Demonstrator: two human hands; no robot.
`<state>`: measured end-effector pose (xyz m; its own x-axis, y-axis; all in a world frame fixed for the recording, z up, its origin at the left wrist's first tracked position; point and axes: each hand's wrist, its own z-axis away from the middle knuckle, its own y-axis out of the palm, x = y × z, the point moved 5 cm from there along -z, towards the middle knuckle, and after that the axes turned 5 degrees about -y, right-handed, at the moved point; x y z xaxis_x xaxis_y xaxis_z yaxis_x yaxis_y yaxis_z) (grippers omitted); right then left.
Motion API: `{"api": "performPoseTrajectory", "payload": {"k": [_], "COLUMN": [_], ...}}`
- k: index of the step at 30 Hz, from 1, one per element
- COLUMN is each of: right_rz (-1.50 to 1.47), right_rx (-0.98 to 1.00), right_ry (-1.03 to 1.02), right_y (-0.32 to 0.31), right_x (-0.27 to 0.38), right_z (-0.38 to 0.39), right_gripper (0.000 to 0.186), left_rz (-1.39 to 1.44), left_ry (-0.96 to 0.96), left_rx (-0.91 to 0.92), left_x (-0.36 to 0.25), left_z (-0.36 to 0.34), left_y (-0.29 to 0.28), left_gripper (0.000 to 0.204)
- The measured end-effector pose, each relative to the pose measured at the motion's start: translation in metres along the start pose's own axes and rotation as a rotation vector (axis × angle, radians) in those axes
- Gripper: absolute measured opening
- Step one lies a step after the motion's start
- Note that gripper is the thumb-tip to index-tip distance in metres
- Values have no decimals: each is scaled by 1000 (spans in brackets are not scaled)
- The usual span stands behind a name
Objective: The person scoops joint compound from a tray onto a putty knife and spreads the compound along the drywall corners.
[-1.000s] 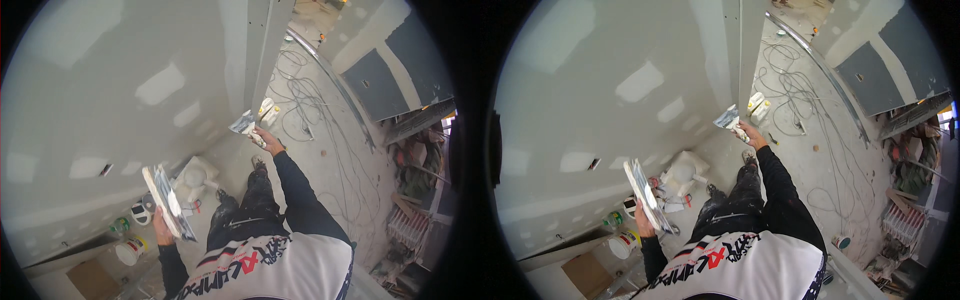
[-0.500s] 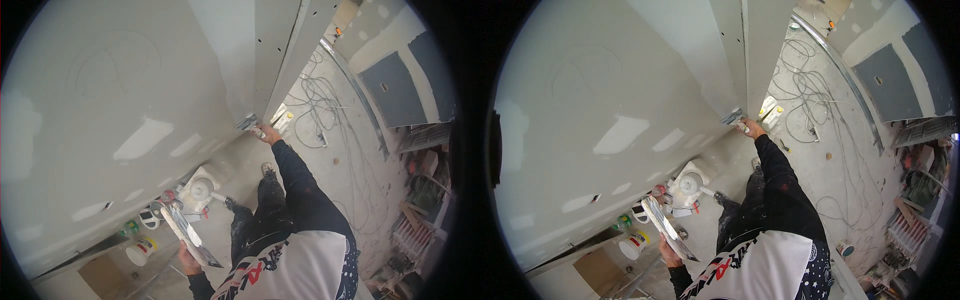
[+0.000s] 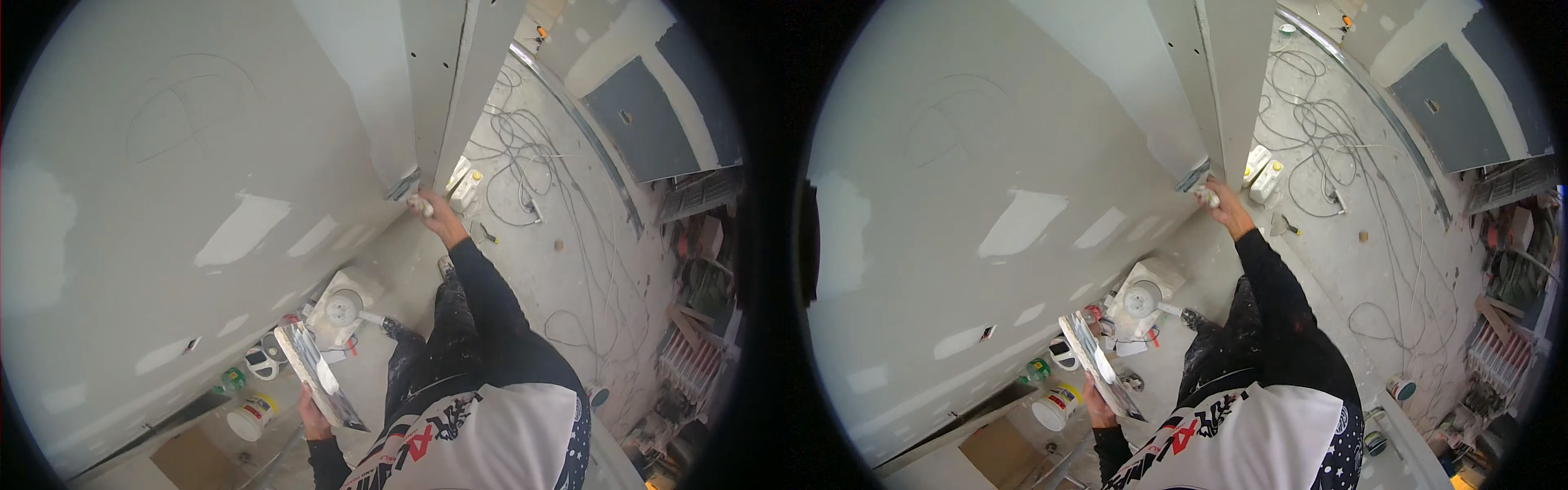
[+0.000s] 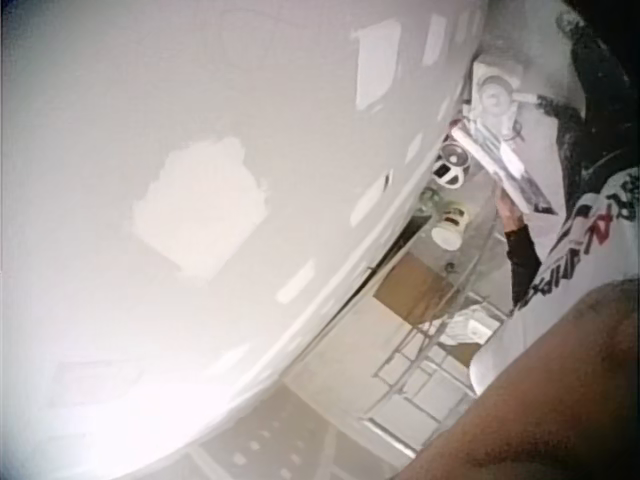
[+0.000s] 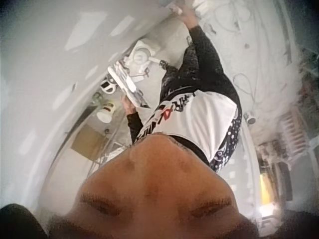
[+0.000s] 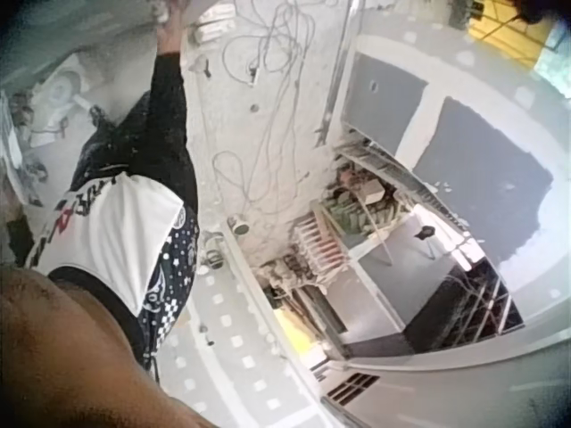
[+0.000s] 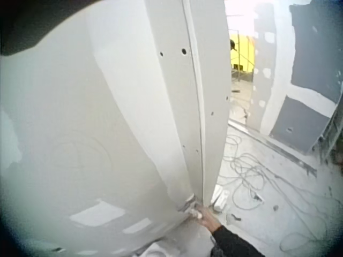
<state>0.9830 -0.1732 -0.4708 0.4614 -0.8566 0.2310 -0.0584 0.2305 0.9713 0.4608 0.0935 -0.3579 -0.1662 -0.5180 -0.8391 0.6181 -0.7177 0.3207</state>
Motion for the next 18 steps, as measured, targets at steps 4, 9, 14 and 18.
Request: {"api": "performPoseTrajectory", "payload": {"k": [4,9,14,18], "right_rz": [-78,-217,-453,-442], "right_rx": [34,-138,-280,-288], "right_ry": [-21,8,43,41], "right_y": [-37,-121,-153,-137], "right_x": [-16,-38,-34,-22], "right_z": [14,-46,-104,-126], "right_gripper": [30,20,16,12], "left_rz": [-28,-7,8,88], "left_ry": [-17,-38,-43,-65], "left_rx": [37,-4,-54,-38], "left_x": [-27,-26,-21,-14], "left_z": [-13,-21,1,0], "left_y": [22,30,56,48], "left_gripper": [57,51,43,41]}}
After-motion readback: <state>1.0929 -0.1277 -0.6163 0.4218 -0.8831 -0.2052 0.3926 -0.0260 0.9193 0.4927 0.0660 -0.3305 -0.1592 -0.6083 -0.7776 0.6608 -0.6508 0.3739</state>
